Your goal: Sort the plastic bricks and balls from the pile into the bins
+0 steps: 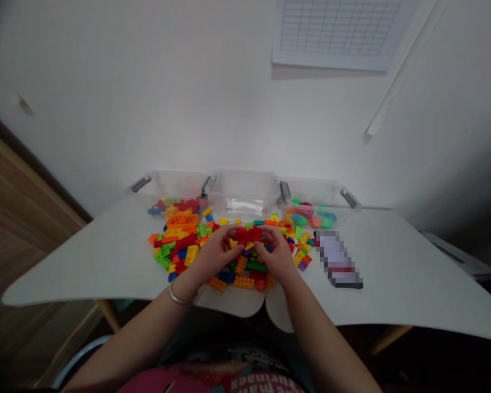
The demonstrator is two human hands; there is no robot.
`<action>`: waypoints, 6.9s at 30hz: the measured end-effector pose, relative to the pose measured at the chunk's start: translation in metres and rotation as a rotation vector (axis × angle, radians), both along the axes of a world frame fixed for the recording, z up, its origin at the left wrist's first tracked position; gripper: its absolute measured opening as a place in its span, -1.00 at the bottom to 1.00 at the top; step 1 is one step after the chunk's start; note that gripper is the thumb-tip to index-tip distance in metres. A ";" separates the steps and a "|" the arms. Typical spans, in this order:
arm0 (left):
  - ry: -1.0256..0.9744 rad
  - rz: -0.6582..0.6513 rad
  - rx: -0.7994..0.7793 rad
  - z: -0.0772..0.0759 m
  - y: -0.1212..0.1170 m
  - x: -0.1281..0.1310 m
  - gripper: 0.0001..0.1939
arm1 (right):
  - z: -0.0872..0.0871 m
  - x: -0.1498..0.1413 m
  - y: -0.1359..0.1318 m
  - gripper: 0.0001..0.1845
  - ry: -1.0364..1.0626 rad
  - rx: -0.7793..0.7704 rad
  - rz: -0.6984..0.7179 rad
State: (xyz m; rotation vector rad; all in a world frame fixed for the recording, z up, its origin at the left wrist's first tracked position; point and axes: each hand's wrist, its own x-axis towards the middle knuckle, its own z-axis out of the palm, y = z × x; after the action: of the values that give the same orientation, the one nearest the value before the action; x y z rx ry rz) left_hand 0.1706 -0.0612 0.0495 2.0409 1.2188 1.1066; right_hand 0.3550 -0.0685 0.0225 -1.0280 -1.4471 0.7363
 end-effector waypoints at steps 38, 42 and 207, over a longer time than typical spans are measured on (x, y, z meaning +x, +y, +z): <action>0.439 1.044 -0.005 0.046 0.119 -0.126 -0.57 | -0.031 0.041 -0.011 -0.75 -0.837 0.427 -0.501; 0.463 1.031 -0.014 0.047 0.119 -0.121 -0.53 | -0.031 0.040 -0.011 -0.75 -0.830 0.430 -0.494; 0.653 0.191 0.264 -0.038 -0.017 -0.002 -0.49 | -0.032 0.045 -0.004 -0.71 -0.685 0.069 -0.437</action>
State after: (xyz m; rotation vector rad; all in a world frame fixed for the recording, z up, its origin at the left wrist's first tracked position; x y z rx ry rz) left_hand 0.1684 -0.0781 0.0111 2.6551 1.6721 0.7179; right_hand 0.3996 -0.0727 -0.0092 -1.5654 -1.7058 -0.0008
